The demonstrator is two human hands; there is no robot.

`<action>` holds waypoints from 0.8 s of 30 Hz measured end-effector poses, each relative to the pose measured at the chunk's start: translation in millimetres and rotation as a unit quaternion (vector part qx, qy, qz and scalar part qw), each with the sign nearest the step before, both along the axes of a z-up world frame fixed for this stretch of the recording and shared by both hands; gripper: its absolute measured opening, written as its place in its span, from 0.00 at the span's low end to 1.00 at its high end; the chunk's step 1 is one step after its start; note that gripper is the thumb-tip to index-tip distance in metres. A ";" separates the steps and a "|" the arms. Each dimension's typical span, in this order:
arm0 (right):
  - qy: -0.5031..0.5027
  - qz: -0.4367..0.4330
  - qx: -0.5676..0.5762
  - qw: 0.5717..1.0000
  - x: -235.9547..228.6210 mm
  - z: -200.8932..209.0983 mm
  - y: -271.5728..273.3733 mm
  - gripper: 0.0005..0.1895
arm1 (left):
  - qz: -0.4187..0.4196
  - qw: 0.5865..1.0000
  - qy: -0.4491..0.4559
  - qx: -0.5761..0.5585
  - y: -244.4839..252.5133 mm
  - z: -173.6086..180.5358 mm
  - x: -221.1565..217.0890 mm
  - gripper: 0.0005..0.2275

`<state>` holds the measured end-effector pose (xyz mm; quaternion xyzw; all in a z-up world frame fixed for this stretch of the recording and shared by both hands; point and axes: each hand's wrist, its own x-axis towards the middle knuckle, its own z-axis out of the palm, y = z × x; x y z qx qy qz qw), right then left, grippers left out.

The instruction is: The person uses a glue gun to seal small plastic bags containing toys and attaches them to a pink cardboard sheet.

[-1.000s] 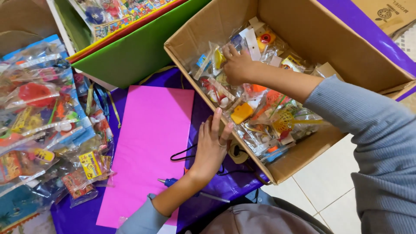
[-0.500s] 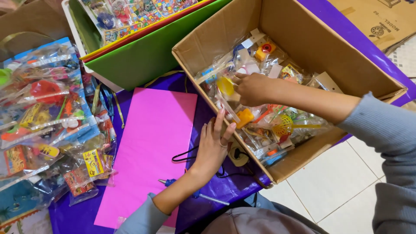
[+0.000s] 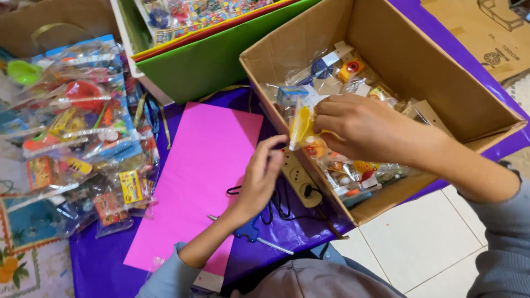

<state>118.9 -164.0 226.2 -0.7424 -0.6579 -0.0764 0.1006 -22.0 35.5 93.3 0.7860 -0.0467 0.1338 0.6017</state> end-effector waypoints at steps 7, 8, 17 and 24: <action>-0.148 0.133 0.086 0.976 -71.2 25.3 6.7 0.16 | -0.021 0.953 0.079 -0.293 14.1 17.0 -17.1 0.30; -0.153 0.161 0.088 0.971 -77.9 20.2 8.4 0.16 | -0.083 0.923 0.121 -0.356 15.4 19.1 -24.2 0.34; -0.090 0.241 0.047 0.965 -124.3 -1.3 25.7 0.09 | -0.255 0.828 0.181 -0.466 32.6 45.9 -100.9 0.44; 0.180 0.082 0.094 0.976 -131.6 -3.8 -13.3 0.16 | -0.281 0.825 0.116 -0.476 48.4 13.0 -155.5 0.40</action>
